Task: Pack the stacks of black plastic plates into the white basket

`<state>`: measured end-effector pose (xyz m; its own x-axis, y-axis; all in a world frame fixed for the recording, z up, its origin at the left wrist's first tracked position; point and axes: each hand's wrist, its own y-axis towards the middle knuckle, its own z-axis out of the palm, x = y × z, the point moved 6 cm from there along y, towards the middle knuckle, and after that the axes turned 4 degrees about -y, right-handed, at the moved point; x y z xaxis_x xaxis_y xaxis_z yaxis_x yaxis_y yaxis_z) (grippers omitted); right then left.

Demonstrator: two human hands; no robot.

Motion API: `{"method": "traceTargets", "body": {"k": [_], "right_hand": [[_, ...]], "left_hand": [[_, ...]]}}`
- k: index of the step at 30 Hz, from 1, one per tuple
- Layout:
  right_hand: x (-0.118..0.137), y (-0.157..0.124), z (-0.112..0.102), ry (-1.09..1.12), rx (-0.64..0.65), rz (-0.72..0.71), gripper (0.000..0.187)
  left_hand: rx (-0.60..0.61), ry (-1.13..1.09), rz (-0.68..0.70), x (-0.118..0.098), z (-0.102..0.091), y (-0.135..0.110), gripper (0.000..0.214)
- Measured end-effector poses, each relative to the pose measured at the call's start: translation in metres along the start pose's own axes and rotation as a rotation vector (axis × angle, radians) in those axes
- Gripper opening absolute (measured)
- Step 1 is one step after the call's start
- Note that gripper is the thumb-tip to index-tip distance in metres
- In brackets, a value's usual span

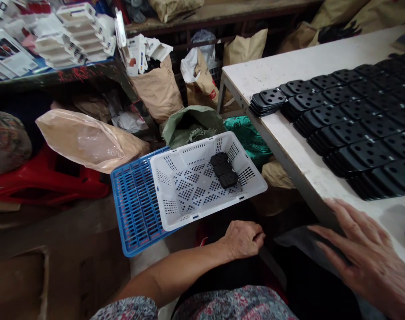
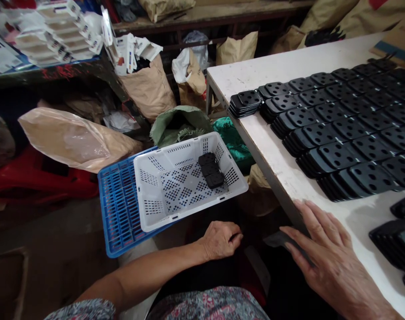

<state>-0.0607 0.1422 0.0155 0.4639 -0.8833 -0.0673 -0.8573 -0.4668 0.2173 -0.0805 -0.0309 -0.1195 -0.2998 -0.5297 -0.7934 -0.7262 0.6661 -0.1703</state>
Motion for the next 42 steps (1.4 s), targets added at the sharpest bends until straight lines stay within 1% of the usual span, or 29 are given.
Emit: {"method": "traceTargets", "body": {"k": [13, 22, 26, 32, 37, 42], "right_hand": [[-0.0008, -0.0012, 0.0022, -0.019, -0.001, -0.003, 0.034], [0.0004, -0.0004, 0.0002, -0.021, -0.021, -0.033, 0.032], [-0.0005, -0.0002, 0.0006, -0.011, -0.01, -0.001, 0.03], [-0.0018, -0.0014, 0.0024, 0.022, 0.007, 0.008, 0.028], [-0.0029, -0.0017, 0.002, 0.044, -0.006, 0.016, 0.025], [-0.0043, -0.0034, 0.0037, 0.046, -0.001, 0.024, 0.026]], "left_hand": [[0.01, 0.018, -0.008, -0.0002, 0.0003, 0.0003, 0.024], [-0.005, 0.019, 0.0, 0.0005, 0.0016, 0.0, 0.023], [-0.011, 0.018, 0.001, 0.0007, 0.0022, 0.0005, 0.023], [-0.018, 0.03, -0.003, -0.0004, 0.0008, 0.0002, 0.023], [-0.004, 0.037, -0.014, -0.0013, -0.0002, 0.0001, 0.023], [0.002, 0.029, -0.012, -0.0008, 0.0003, 0.0008, 0.022]]}}
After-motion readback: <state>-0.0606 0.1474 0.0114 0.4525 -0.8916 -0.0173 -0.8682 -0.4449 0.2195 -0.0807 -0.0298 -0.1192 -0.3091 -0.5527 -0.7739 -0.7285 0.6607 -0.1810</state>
